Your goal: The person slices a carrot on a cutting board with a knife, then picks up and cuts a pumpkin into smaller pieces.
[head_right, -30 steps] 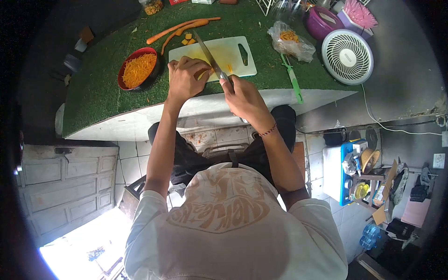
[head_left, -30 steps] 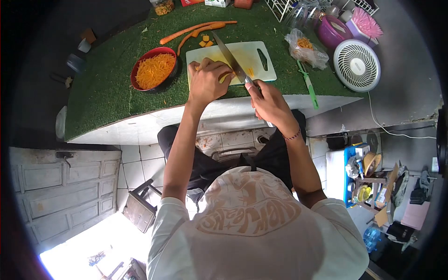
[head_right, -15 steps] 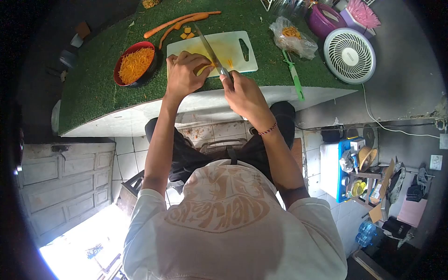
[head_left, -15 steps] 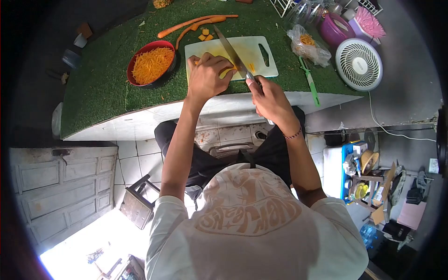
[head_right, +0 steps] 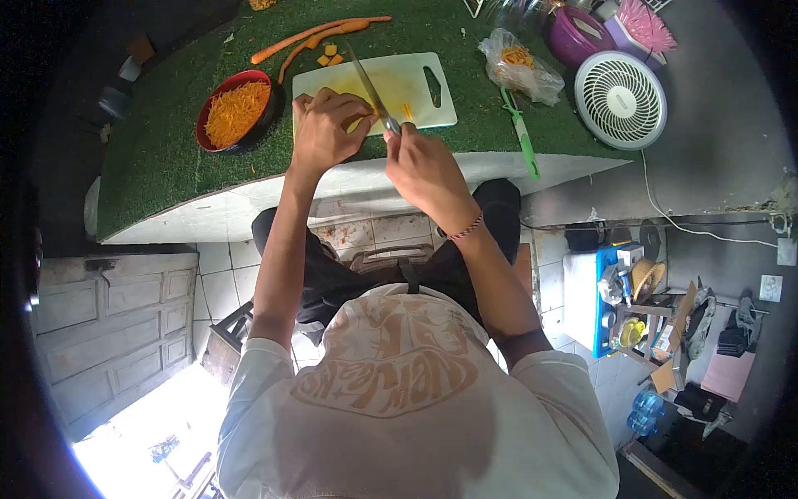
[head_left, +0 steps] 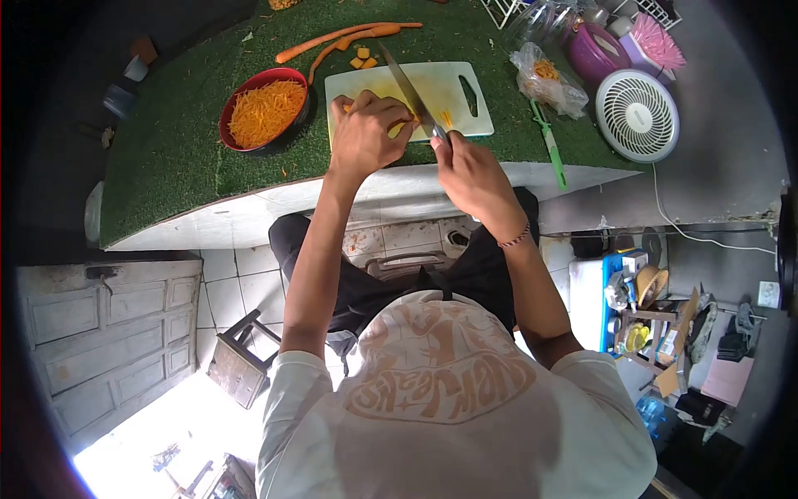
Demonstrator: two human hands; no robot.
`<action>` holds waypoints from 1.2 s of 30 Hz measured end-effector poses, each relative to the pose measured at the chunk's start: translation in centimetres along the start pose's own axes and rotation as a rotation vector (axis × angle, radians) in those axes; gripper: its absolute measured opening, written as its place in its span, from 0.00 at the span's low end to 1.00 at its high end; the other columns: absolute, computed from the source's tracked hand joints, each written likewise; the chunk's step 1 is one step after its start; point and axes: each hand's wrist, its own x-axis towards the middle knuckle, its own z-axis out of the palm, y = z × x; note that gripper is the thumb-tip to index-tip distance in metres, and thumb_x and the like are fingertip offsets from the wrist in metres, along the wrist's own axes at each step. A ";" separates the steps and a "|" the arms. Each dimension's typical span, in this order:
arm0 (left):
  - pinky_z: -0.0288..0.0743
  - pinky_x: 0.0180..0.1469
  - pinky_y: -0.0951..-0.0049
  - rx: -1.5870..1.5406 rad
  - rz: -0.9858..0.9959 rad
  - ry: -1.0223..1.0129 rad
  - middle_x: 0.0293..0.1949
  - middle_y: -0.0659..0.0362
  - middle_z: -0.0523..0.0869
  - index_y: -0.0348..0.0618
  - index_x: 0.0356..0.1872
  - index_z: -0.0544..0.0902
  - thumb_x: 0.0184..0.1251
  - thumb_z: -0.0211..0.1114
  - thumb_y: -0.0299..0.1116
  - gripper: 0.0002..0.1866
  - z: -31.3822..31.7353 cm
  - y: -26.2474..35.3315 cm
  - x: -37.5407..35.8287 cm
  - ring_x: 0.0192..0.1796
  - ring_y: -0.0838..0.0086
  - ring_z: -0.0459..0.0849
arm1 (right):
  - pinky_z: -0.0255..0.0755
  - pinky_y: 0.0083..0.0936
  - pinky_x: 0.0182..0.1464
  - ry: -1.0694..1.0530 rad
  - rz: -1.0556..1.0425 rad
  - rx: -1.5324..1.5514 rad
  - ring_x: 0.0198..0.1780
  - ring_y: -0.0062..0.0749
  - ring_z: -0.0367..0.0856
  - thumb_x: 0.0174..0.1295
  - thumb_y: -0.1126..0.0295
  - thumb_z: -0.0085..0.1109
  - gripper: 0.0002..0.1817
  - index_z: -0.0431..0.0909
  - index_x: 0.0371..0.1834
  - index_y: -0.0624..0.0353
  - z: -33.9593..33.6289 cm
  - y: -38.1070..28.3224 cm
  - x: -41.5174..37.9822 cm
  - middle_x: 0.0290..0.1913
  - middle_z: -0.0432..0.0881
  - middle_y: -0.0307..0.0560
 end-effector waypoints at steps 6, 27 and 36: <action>0.62 0.55 0.59 -0.028 -0.004 0.015 0.38 0.74 0.92 0.56 0.33 0.91 0.61 0.75 0.41 0.04 -0.2 0.1 -0.1 0.43 0.74 0.82 | 0.78 0.40 0.28 -0.291 0.534 0.538 0.18 0.47 0.81 0.82 0.53 0.39 0.27 0.74 0.35 0.68 -2.5 -0.4 2.9 0.17 0.78 0.53; 0.61 0.57 0.58 -0.031 0.007 -0.007 0.41 0.74 0.91 0.56 0.35 0.90 0.60 0.75 0.38 0.04 -0.4 0.2 -0.2 0.45 0.73 0.81 | 0.72 0.54 0.35 -0.116 0.378 0.433 0.29 0.67 0.80 0.79 0.59 0.49 0.21 0.74 0.36 0.69 -1.8 -0.7 0.0 0.23 0.79 0.66; 0.61 0.57 0.58 -0.031 0.002 -0.006 0.40 0.74 0.91 0.54 0.34 0.90 0.60 0.75 0.38 0.04 -0.3 0.2 -0.3 0.44 0.74 0.81 | 0.73 0.53 0.33 -0.015 0.185 0.310 0.26 0.65 0.79 0.77 0.63 0.53 0.17 0.73 0.35 0.68 -0.6 0.0 -0.8 0.22 0.78 0.65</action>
